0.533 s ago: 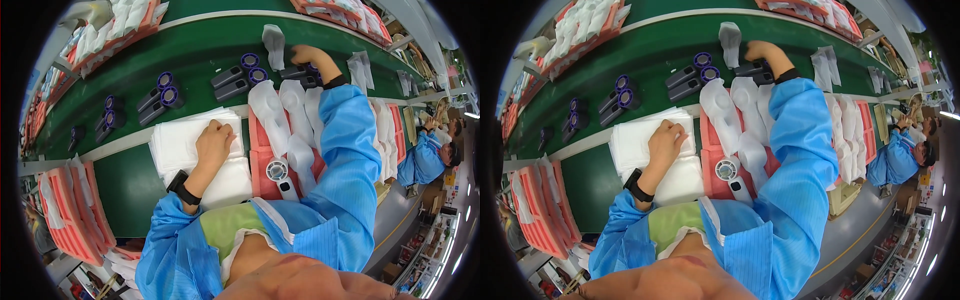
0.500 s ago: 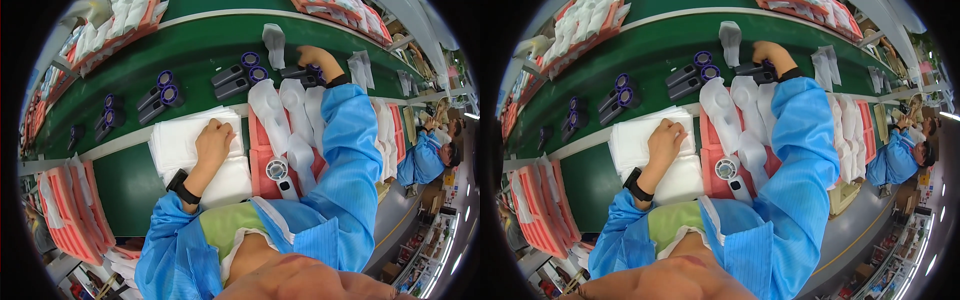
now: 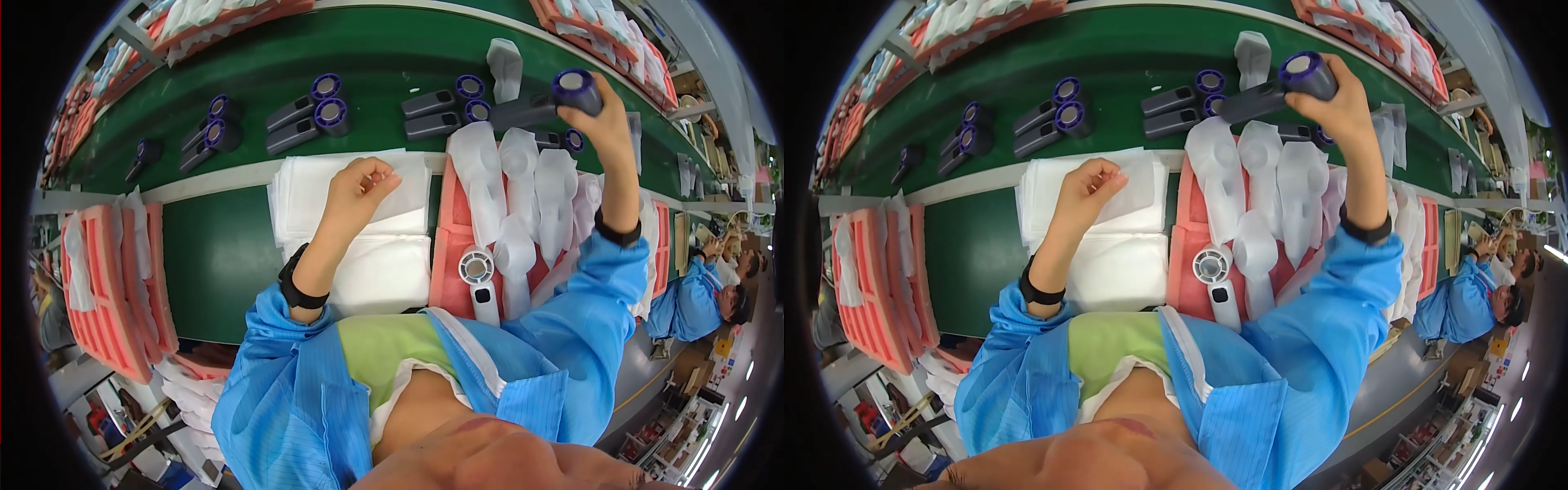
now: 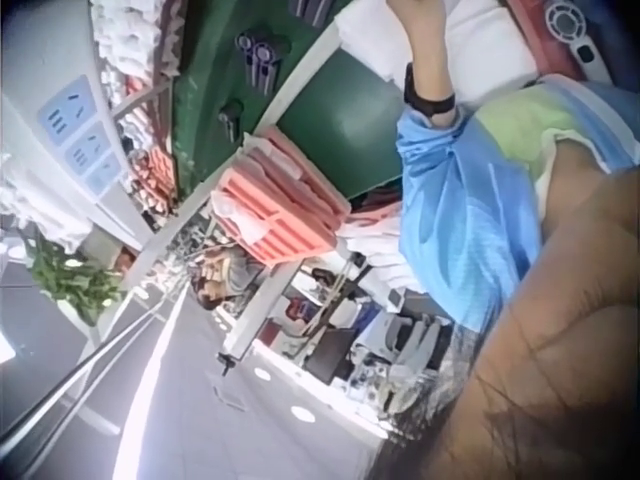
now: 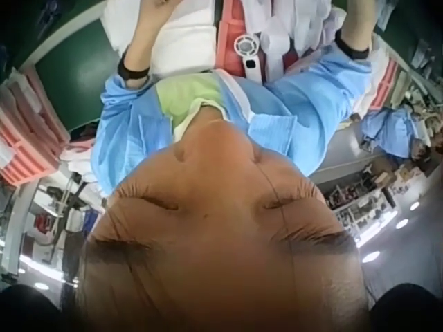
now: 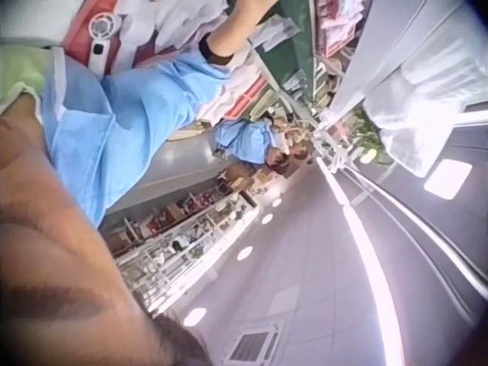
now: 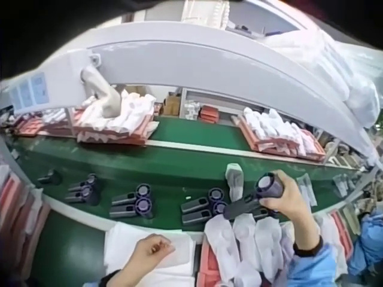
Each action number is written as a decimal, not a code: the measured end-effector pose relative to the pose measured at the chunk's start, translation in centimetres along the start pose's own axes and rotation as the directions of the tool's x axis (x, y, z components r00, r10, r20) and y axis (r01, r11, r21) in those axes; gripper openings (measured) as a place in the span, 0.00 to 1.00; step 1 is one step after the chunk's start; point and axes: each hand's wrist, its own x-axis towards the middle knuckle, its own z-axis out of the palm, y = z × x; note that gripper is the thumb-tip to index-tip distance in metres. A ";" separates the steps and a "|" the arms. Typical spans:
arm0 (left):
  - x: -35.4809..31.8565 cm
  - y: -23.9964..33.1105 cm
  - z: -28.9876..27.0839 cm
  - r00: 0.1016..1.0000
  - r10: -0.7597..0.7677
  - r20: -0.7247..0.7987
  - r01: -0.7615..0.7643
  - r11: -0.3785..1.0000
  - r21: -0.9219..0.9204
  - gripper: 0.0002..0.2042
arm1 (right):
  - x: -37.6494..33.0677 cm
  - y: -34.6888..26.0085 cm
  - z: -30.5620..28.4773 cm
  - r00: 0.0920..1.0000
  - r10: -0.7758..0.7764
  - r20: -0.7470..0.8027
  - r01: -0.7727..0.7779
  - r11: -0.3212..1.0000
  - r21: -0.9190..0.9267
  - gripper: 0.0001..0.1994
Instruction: The person wraps handheld fans and purple fan components in protective foam sheets and places them into a pink tray. This process is repeated for several items, handling them one at a time on a green conveyor belt.
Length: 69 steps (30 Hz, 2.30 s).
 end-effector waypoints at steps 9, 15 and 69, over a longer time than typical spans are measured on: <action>-3.2 7.6 -1.4 0.999 -0.021 0.025 0.027 0.954 -0.299 0.06 | -8.6 -7.7 7.6 0.868 -0.496 0.001 0.469 0.821 0.325 0.32; -4.1 11.5 -1.0 1.000 0.015 -0.007 -0.016 0.776 -0.631 0.06 | -10.3 -10.2 11.0 0.750 -0.661 -0.008 0.656 0.743 0.135 0.34; -0.4 6.4 -5.3 0.880 0.337 -0.336 -0.356 0.935 0.005 0.08 | -5.8 -10.8 11.3 0.786 -0.159 0.597 -0.034 0.954 0.298 0.21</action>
